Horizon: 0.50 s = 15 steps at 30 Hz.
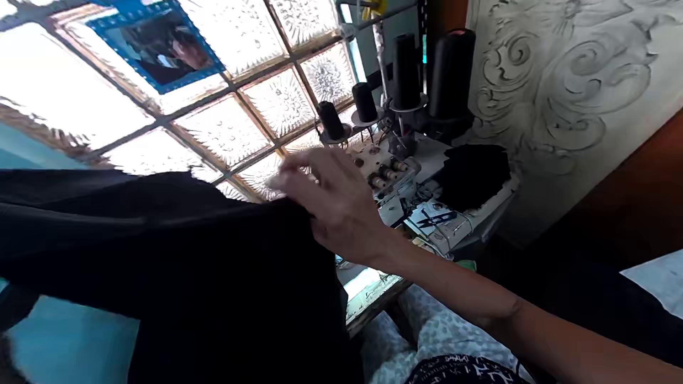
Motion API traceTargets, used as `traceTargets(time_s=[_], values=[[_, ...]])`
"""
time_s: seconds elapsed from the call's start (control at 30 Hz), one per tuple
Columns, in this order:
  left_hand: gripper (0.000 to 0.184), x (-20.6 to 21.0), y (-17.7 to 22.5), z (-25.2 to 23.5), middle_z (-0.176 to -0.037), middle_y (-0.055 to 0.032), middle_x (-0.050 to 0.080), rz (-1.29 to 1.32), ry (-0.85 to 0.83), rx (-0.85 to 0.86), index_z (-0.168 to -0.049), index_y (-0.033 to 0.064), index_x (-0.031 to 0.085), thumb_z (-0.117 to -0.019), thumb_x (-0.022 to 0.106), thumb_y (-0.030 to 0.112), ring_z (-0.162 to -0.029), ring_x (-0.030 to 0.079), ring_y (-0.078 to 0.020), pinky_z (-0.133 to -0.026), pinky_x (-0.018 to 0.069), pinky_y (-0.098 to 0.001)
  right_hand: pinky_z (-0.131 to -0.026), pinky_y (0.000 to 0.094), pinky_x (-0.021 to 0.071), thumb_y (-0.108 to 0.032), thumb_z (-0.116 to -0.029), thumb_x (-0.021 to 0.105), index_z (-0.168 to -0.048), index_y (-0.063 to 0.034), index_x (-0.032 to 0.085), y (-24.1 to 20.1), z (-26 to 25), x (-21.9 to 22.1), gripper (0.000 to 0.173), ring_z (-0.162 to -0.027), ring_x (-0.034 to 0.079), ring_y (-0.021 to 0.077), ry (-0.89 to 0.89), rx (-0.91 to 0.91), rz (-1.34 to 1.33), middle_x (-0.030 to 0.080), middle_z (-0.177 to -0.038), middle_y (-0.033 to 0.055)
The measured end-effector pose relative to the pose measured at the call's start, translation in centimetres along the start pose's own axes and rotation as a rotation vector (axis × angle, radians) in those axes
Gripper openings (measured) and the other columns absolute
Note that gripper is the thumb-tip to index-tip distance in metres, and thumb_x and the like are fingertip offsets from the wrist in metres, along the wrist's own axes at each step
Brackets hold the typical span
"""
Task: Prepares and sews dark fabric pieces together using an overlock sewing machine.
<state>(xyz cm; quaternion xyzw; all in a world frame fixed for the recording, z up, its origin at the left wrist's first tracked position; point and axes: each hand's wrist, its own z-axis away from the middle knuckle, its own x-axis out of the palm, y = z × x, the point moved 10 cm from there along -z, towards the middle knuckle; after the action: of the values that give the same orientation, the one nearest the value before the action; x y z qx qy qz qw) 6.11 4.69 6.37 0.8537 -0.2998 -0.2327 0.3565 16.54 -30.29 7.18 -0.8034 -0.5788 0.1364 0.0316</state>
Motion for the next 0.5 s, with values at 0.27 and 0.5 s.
traceTargets(time_s=[0.27,0.5], values=[[0.023,8.0,-6.9,10.7,-0.108,-0.0267,0.072,-0.671,-0.706,-0.028,-0.106,-0.0040,0.075,-0.0895,0.060,-0.008,-0.108,0.066,-0.0495,-0.094,0.0472,-0.0684,-0.086,0.0461,0.0559,0.010,-0.0912,0.047,-0.098,0.0068,0.072,5.0,17.2,6.7,0.026,-0.093,0.071,0.0280,-0.685,0.467,-0.498,0.073,-0.095,0.0184],[0.023,7.9,-8.4,17.3,-0.104,-0.0116,0.074,-0.311,-0.664,-0.058,-0.094,-0.0044,0.074,-0.0922,0.064,0.016,-0.109,0.068,-0.0144,-0.100,0.0518,-0.0307,-0.069,0.0403,0.0509,-0.006,-0.0822,0.061,-0.096,0.0000,0.075,6.3,21.3,6.5,0.021,-0.078,0.063,0.0227,-0.840,0.447,-0.435,0.065,-0.082,0.0117]])
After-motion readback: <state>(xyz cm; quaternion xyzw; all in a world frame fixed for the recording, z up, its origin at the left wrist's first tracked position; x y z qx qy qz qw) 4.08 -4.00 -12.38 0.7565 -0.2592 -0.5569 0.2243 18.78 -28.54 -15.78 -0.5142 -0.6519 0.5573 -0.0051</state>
